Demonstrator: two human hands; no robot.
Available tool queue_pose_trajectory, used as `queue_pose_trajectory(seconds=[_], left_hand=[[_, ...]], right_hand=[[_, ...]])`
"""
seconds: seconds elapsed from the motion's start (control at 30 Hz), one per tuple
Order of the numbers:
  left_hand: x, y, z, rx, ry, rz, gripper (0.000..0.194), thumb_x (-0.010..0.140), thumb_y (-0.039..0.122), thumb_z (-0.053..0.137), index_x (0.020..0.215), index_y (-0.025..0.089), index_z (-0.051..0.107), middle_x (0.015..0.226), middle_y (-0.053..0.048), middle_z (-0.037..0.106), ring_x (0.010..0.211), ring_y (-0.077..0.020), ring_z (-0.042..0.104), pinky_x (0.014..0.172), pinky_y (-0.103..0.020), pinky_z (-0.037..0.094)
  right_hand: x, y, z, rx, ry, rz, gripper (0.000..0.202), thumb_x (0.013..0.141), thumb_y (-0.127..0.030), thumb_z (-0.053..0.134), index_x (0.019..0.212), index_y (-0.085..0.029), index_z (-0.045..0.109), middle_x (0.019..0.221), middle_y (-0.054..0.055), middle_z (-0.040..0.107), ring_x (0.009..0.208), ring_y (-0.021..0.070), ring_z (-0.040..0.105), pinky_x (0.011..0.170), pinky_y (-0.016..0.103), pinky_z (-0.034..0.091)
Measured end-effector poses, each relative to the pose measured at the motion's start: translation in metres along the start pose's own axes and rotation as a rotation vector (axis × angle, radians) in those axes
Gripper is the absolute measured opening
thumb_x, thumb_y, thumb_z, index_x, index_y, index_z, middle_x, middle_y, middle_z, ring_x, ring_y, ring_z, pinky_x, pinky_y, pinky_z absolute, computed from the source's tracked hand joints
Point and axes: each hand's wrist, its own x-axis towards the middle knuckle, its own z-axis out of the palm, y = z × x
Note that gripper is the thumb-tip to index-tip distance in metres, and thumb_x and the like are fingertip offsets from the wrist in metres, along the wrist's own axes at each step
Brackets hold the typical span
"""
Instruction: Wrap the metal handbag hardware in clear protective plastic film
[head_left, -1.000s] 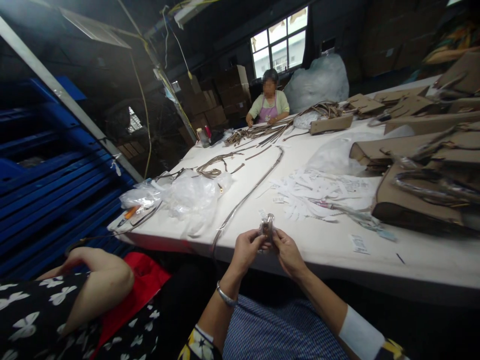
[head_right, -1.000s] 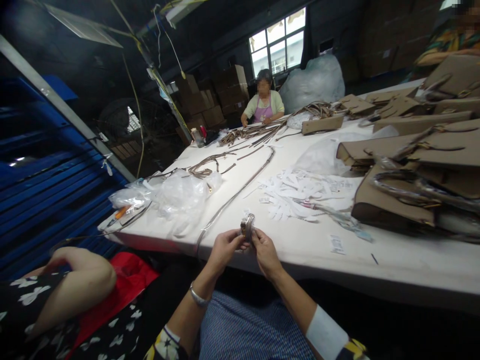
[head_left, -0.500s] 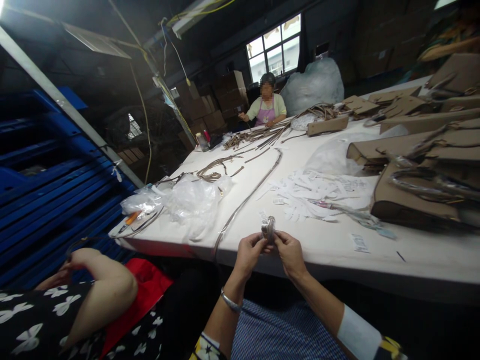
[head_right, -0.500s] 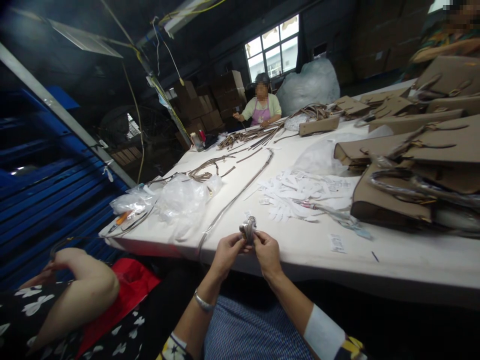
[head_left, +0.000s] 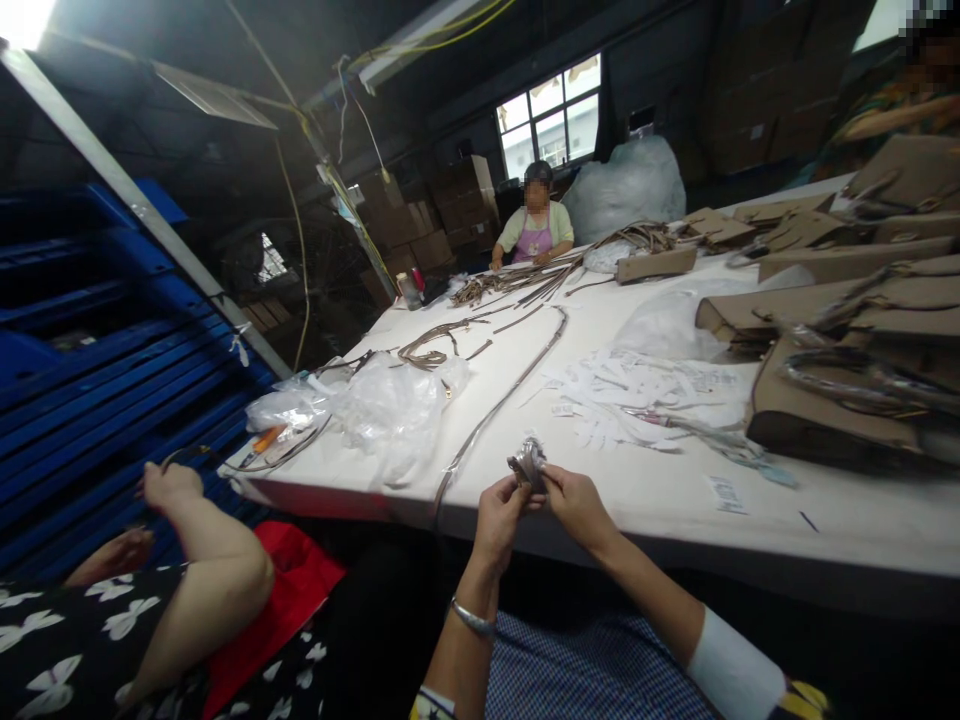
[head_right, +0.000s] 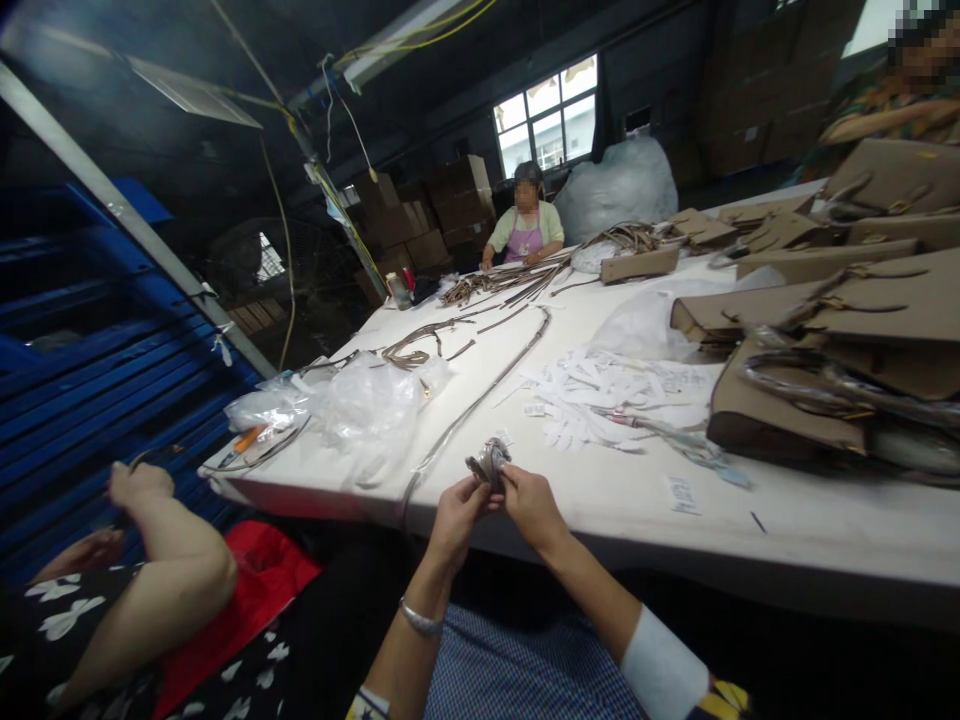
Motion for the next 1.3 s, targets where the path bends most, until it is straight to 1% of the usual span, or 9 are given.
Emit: queue_pose_trajectory(seconds=[0.23,0.47,0.6,0.73,0.8,0.9,1.0,1.13,1.3], left_hand=[[0.0,0.014,-0.002,0.075,0.026,0.01,0.036,0.077,0.039,0.072,0.098,0.009,0.073,0.087,-0.01,0.073,0.07,-0.0154,0.07,0.066,-0.023,0.054],[0.003,0.008,0.009,0.069,0.036,0.029,0.034,0.077,0.036,0.072,0.1,0.011,0.073,0.088,-0.008,0.074,0.069,-0.0161,0.07,0.067,-0.025,0.055],[0.004,0.005,0.007,0.103,0.059,0.022,0.032,0.079,0.034,0.069,0.1,0.01,0.073,0.091,-0.009,0.074,0.072,-0.0168,0.07,0.066,-0.024,0.055],[0.011,0.008,-0.003,0.243,0.096,0.049,0.032,0.084,0.033,0.061,0.104,0.01,0.07,0.091,-0.009,0.074,0.074,-0.0185,0.071,0.07,-0.028,0.057],[0.015,0.011,-0.009,0.315,0.128,0.065,0.03,0.085,0.029,0.057,0.103,0.01,0.07,0.086,-0.008,0.074,0.073,-0.0189,0.072,0.07,-0.029,0.058],[0.017,0.017,-0.01,0.393,0.095,0.063,0.024,0.082,0.022,0.058,0.1,0.012,0.071,0.077,-0.005,0.073,0.066,-0.0188,0.071,0.064,-0.029,0.057],[0.015,0.022,0.001,0.603,0.021,0.106,0.02,0.081,0.016,0.06,0.094,0.016,0.074,0.07,-0.003,0.072,0.062,-0.0173,0.068,0.065,-0.027,0.054],[0.014,0.024,0.021,1.141,-0.049,0.256,0.021,0.088,0.017,0.054,0.098,0.021,0.073,0.089,-0.005,0.074,0.08,-0.0188,0.067,0.076,-0.028,0.05],[0.01,0.01,0.027,1.424,-0.033,0.295,0.028,0.094,0.017,0.046,0.114,0.026,0.064,0.104,-0.003,0.071,0.086,-0.0175,0.065,0.072,-0.025,0.05]], right_hand=[[-0.003,0.003,0.002,0.111,-0.1,0.019,0.035,0.09,-0.034,0.044,0.109,-0.02,0.07,0.098,0.008,0.075,0.092,0.0247,0.068,0.085,0.039,0.052],[-0.004,0.009,-0.004,0.09,-0.026,0.052,0.029,0.085,-0.033,0.054,0.102,-0.021,0.075,0.104,0.008,0.074,0.107,0.0313,0.063,0.1,0.049,0.043],[-0.007,0.005,-0.008,0.134,-0.129,0.049,0.036,0.087,-0.031,0.051,0.116,-0.018,0.069,0.108,0.01,0.074,0.106,0.0289,0.066,0.095,0.045,0.05],[-0.018,0.016,-0.018,-0.14,-0.135,-0.097,0.035,0.086,-0.021,0.05,0.114,-0.019,0.07,0.118,0.01,0.07,0.114,0.0277,0.062,0.103,0.048,0.045],[-0.027,0.023,-0.023,-0.317,-0.078,-0.188,0.035,0.087,-0.017,0.046,0.112,-0.018,0.071,0.116,0.011,0.071,0.111,0.0263,0.064,0.102,0.046,0.047],[-0.035,0.02,-0.028,-0.453,0.062,-0.326,0.037,0.093,-0.017,0.043,0.125,-0.018,0.062,0.12,0.011,0.068,0.11,0.0233,0.065,0.099,0.041,0.051],[-0.031,0.008,-0.035,-0.557,0.115,-0.502,0.046,0.095,-0.015,0.043,0.14,-0.023,0.047,0.136,0.009,0.057,0.124,0.0216,0.055,0.106,0.04,0.046],[-0.015,0.013,-0.044,-0.757,-0.084,-0.667,0.056,0.092,-0.006,0.039,0.146,-0.024,0.038,0.147,0.007,0.047,0.139,0.0227,0.036,0.113,0.048,0.035],[-0.002,0.037,-0.047,-0.914,-0.241,-0.555,0.058,0.087,0.0,0.037,0.142,-0.019,0.044,0.144,0.009,0.051,0.136,0.0247,0.04,0.109,0.051,0.038]])
